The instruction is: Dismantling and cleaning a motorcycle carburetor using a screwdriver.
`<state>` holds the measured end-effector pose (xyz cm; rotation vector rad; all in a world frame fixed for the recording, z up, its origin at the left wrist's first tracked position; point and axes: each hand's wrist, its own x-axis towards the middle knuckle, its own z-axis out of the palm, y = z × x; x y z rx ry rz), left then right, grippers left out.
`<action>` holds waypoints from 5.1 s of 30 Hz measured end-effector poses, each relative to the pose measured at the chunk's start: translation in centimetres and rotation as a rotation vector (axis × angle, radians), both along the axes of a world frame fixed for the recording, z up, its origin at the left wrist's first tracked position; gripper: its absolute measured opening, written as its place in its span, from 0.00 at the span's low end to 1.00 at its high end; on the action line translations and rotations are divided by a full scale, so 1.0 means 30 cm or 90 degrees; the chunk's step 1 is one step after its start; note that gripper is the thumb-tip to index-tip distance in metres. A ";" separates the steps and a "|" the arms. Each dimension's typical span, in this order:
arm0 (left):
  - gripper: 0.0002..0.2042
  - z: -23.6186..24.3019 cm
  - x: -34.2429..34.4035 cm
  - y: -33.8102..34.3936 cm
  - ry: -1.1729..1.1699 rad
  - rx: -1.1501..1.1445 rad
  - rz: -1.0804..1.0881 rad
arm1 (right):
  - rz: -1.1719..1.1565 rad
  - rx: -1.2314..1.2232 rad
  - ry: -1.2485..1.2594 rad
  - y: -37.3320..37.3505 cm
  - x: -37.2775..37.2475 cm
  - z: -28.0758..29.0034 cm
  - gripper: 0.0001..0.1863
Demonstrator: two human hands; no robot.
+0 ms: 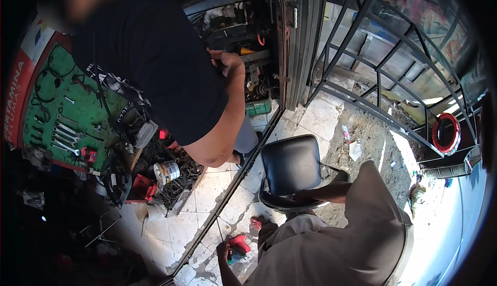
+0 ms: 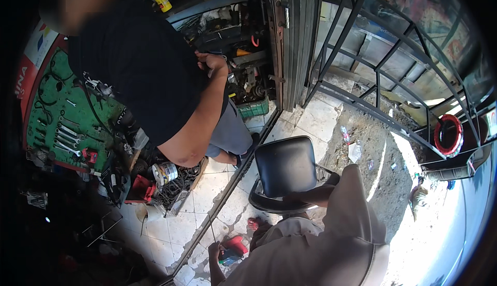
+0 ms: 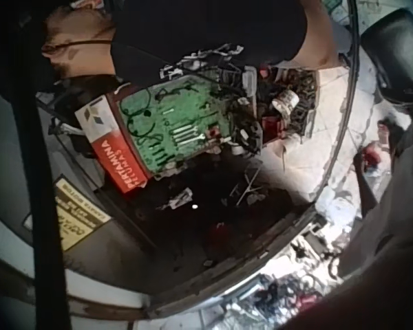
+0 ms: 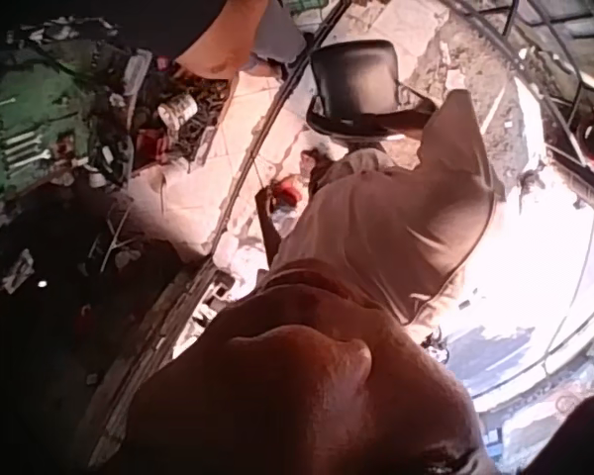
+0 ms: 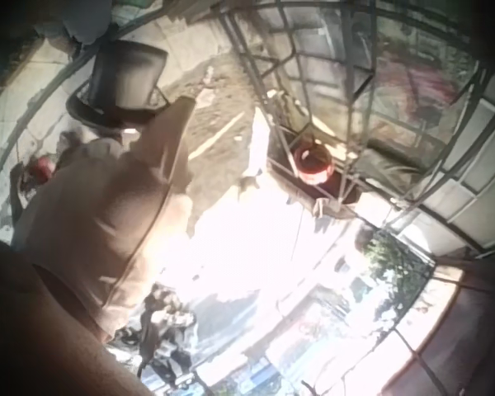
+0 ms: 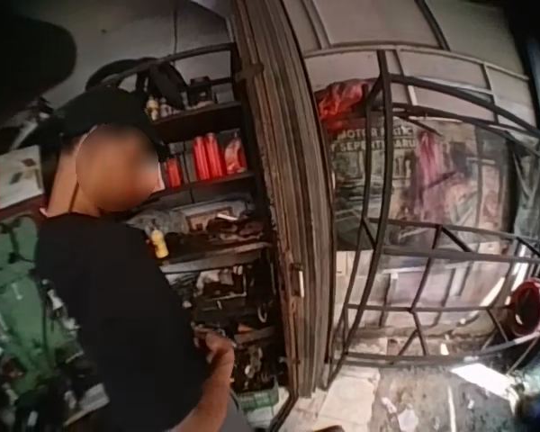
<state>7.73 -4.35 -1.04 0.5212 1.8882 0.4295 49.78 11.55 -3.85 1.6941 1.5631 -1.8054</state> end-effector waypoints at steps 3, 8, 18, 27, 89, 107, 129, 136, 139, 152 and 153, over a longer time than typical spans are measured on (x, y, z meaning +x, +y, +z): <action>0.15 -0.057 -0.116 -0.156 0.123 0.132 -0.111 | 0.078 0.043 -0.048 -0.032 -0.037 0.206 0.26; 0.15 -0.108 -0.240 -0.227 0.046 -0.010 0.071 | 0.251 0.029 -0.117 -0.056 0.004 0.609 0.25; 0.14 -0.341 -0.180 -0.332 0.005 0.150 0.213 | 0.557 0.114 -0.053 -0.100 -0.045 0.535 0.19; 0.12 -0.337 -0.047 -0.579 -0.130 0.022 0.509 | 0.481 0.115 0.235 -0.072 -0.501 0.657 0.16; 0.14 -0.155 -0.757 -0.536 0.055 0.053 0.496 | 0.765 0.199 -0.197 -0.025 -1.036 -0.193 0.17; 0.14 -0.122 -1.044 -0.556 0.039 -0.148 0.328 | 0.500 0.270 -0.217 0.013 -1.027 -0.198 0.22; 0.18 0.055 -1.704 0.330 -0.204 0.210 0.404 | 0.346 0.108 0.093 0.261 -2.696 0.130 0.15; 0.10 -0.048 -1.731 0.297 -0.253 0.106 0.657 | 0.328 0.133 -0.104 0.672 -2.642 0.051 0.13; 0.11 -0.207 -1.743 0.267 -0.243 0.170 0.719 | 0.280 0.209 -0.238 0.837 -2.468 0.000 0.12; 0.14 -0.570 -1.952 0.377 -0.100 0.310 1.116 | 0.062 0.887 -0.445 1.759 -2.621 0.126 0.53; 0.14 -0.547 -1.957 0.430 -0.112 0.341 1.116 | 0.066 0.854 -0.517 1.804 -2.627 0.135 0.55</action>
